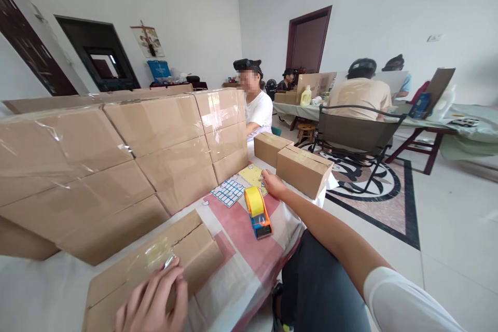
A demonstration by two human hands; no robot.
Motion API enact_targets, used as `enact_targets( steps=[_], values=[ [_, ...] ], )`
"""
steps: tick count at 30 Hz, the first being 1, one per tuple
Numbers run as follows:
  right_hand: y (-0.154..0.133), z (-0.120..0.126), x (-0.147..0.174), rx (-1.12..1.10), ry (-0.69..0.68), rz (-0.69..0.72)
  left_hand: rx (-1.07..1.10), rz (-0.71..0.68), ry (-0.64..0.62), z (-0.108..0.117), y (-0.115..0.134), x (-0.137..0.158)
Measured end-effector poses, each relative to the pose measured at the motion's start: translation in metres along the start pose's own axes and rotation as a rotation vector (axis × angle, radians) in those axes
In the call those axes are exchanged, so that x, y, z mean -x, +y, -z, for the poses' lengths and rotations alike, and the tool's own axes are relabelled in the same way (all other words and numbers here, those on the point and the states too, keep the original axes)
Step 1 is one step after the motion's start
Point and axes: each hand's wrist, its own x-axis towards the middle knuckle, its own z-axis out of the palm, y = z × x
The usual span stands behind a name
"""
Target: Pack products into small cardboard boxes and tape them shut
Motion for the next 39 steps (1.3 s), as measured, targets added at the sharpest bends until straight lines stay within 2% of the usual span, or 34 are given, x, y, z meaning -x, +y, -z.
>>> enact_targets(
  steps=[12, 16, 20, 23, 25, 27, 29, 32, 35, 39],
  values=[
    [0.002, -0.002, 0.000, -0.287, 0.176, -0.051, -0.034, -0.010, -0.026, 0.001, -0.001, 0.000],
    [-0.007, 0.013, 0.000, -0.482, 0.282, -0.047, -0.018, -0.040, -0.013, 0.001, -0.003, 0.002],
    [-0.034, 0.040, 0.007, -0.724, 0.312, 0.001, 0.023, -0.057, -0.018, 0.002, -0.009, -0.001],
    [-0.070, 0.057, 0.023, -0.933, 0.221, 0.119, 0.086, -0.014, -0.033, 0.006, -0.020, -0.001],
    [-0.098, 0.061, 0.040, -1.214, 0.088, 0.244, 0.123, 0.057, -0.043, 0.011, -0.029, 0.000],
    [-0.127, 0.058, 0.058, -1.512, -0.079, 0.333, 0.159, 0.117, -0.059, 0.017, -0.035, 0.002],
    [-0.151, 0.047, 0.073, -1.644, -0.221, 0.358, 0.183, 0.148, -0.090, 0.022, -0.038, 0.004],
    [-0.176, 0.020, 0.086, -1.572, -0.322, 0.361, 0.196, 0.177, -0.139, 0.027, -0.035, 0.006],
    [-0.188, -0.004, 0.089, -1.406, -0.339, 0.353, 0.199, 0.208, -0.148, 0.028, -0.031, 0.006],
    [-0.195, -0.023, 0.084, -1.291, -0.352, 0.395, 0.197, 0.229, -0.121, 0.025, -0.029, 0.007]
  ],
)
